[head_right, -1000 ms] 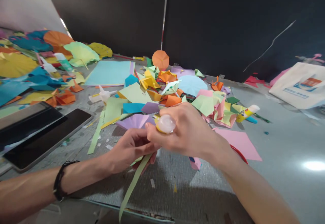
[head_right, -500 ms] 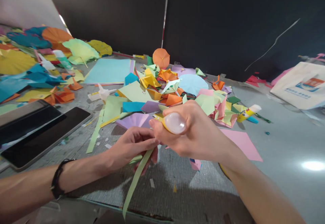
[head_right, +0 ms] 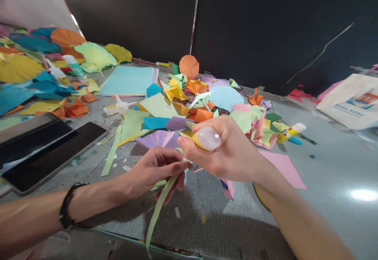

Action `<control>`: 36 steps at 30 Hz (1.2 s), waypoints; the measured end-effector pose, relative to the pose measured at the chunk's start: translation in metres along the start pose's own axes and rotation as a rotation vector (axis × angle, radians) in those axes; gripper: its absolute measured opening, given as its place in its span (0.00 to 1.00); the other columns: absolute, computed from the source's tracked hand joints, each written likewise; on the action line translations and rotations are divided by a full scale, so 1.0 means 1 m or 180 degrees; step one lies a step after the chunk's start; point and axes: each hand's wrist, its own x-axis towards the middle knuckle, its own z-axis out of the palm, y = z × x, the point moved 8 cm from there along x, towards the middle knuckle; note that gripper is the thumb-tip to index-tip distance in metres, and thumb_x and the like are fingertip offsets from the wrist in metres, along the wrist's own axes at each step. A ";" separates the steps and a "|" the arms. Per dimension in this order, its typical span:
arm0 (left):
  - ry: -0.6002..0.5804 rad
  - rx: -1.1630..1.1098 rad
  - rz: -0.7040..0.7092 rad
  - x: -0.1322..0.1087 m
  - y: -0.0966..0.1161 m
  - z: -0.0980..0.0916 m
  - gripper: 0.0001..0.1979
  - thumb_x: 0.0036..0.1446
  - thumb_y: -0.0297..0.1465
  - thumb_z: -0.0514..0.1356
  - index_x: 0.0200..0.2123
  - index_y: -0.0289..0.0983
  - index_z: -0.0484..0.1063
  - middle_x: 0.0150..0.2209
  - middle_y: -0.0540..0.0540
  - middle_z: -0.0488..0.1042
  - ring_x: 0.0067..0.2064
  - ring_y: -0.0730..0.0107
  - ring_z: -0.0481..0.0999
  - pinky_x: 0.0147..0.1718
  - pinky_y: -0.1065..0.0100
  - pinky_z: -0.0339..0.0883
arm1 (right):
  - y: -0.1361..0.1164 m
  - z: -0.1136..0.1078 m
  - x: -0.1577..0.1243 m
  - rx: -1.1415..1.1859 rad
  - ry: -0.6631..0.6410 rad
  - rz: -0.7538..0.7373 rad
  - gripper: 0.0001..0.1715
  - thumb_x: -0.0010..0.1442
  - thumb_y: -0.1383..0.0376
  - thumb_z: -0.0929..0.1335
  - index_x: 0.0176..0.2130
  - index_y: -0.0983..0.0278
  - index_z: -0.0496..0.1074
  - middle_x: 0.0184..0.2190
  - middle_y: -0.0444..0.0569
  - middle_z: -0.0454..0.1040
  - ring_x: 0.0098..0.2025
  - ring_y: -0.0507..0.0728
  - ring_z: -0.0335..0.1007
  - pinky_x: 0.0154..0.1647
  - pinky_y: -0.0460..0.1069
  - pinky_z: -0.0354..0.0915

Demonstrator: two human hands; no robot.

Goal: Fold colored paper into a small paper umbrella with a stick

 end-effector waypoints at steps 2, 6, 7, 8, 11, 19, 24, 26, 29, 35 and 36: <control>0.0006 0.0043 0.0023 0.000 0.001 0.000 0.22 0.60 0.47 0.71 0.34 0.33 0.74 0.26 0.48 0.80 0.18 0.76 0.76 0.12 0.80 0.63 | -0.001 0.000 0.001 0.0015 -0.0035 -0.0029 0.31 0.62 0.66 0.70 0.19 0.59 0.48 0.16 0.36 0.46 0.18 0.47 0.38 0.15 0.48 0.39; 0.0023 0.0084 0.0028 0.000 0.003 0.001 0.24 0.57 0.50 0.71 0.35 0.33 0.74 0.26 0.49 0.80 0.17 0.77 0.76 0.13 0.80 0.64 | 0.000 0.001 0.001 -0.0036 -0.0105 0.0034 0.29 0.63 0.66 0.69 0.20 0.59 0.49 0.16 0.37 0.48 0.18 0.48 0.39 0.15 0.48 0.38; 0.0027 0.0083 0.0025 0.000 0.003 0.001 0.24 0.57 0.50 0.71 0.35 0.33 0.75 0.26 0.49 0.80 0.18 0.77 0.76 0.13 0.80 0.65 | 0.000 0.001 0.000 -0.0044 -0.0116 0.0052 0.29 0.63 0.66 0.69 0.20 0.59 0.49 0.16 0.37 0.48 0.18 0.48 0.39 0.15 0.48 0.38; 0.0038 0.0078 0.0027 0.000 0.003 0.000 0.24 0.57 0.50 0.72 0.35 0.33 0.75 0.26 0.49 0.80 0.18 0.77 0.76 0.13 0.80 0.64 | 0.000 0.001 0.000 -0.0035 -0.0127 0.0055 0.29 0.63 0.66 0.69 0.20 0.59 0.49 0.16 0.37 0.48 0.18 0.47 0.39 0.15 0.48 0.38; 0.0049 0.0054 0.0050 0.000 0.003 0.000 0.25 0.56 0.50 0.72 0.36 0.33 0.75 0.25 0.49 0.80 0.18 0.77 0.76 0.13 0.81 0.63 | 0.000 0.002 -0.001 0.0014 -0.0175 0.0069 0.28 0.62 0.67 0.70 0.20 0.60 0.50 0.17 0.36 0.47 0.19 0.47 0.39 0.16 0.48 0.38; 0.0038 -0.0005 0.0138 0.000 0.004 -0.001 0.24 0.57 0.50 0.72 0.39 0.33 0.75 0.27 0.47 0.80 0.19 0.74 0.78 0.14 0.79 0.65 | 0.006 0.002 -0.002 0.0140 -0.0129 0.0162 0.29 0.60 0.66 0.73 0.20 0.61 0.51 0.17 0.35 0.49 0.19 0.46 0.40 0.16 0.46 0.39; 0.0017 -0.0024 0.0186 -0.001 0.003 -0.003 0.23 0.59 0.49 0.71 0.36 0.33 0.76 0.28 0.46 0.81 0.19 0.75 0.77 0.14 0.78 0.65 | 0.004 0.002 -0.002 -0.0018 -0.0049 0.0103 0.29 0.64 0.63 0.71 0.20 0.60 0.52 0.16 0.36 0.49 0.19 0.46 0.40 0.16 0.47 0.38; 0.0015 -0.0027 0.0174 0.000 0.003 -0.003 0.23 0.58 0.49 0.71 0.37 0.32 0.76 0.29 0.46 0.81 0.19 0.74 0.77 0.14 0.78 0.65 | 0.005 0.004 -0.002 -0.0041 -0.0045 0.0086 0.29 0.64 0.63 0.70 0.20 0.60 0.51 0.17 0.36 0.49 0.19 0.47 0.40 0.16 0.47 0.39; 0.0042 -0.0073 0.0123 0.000 0.002 -0.001 0.24 0.56 0.49 0.73 0.37 0.32 0.76 0.29 0.46 0.81 0.19 0.74 0.77 0.15 0.77 0.68 | 0.008 0.006 -0.001 0.0021 -0.0042 0.0093 0.29 0.62 0.62 0.72 0.21 0.59 0.52 0.17 0.36 0.50 0.19 0.47 0.43 0.17 0.48 0.41; -0.0009 -0.0092 0.0176 0.001 0.003 0.001 0.27 0.54 0.52 0.73 0.35 0.32 0.75 0.30 0.46 0.81 0.18 0.74 0.77 0.16 0.75 0.70 | 0.011 0.008 0.000 -0.0285 0.0025 0.0149 0.29 0.63 0.61 0.70 0.21 0.59 0.50 0.17 0.37 0.49 0.19 0.48 0.45 0.18 0.49 0.44; -0.0023 -0.0094 0.0180 0.002 0.003 0.001 0.26 0.54 0.52 0.73 0.35 0.33 0.75 0.30 0.46 0.81 0.18 0.74 0.77 0.16 0.75 0.70 | 0.010 0.008 0.000 -0.0334 0.0051 0.0130 0.29 0.63 0.61 0.70 0.21 0.59 0.49 0.17 0.37 0.49 0.19 0.48 0.44 0.18 0.50 0.44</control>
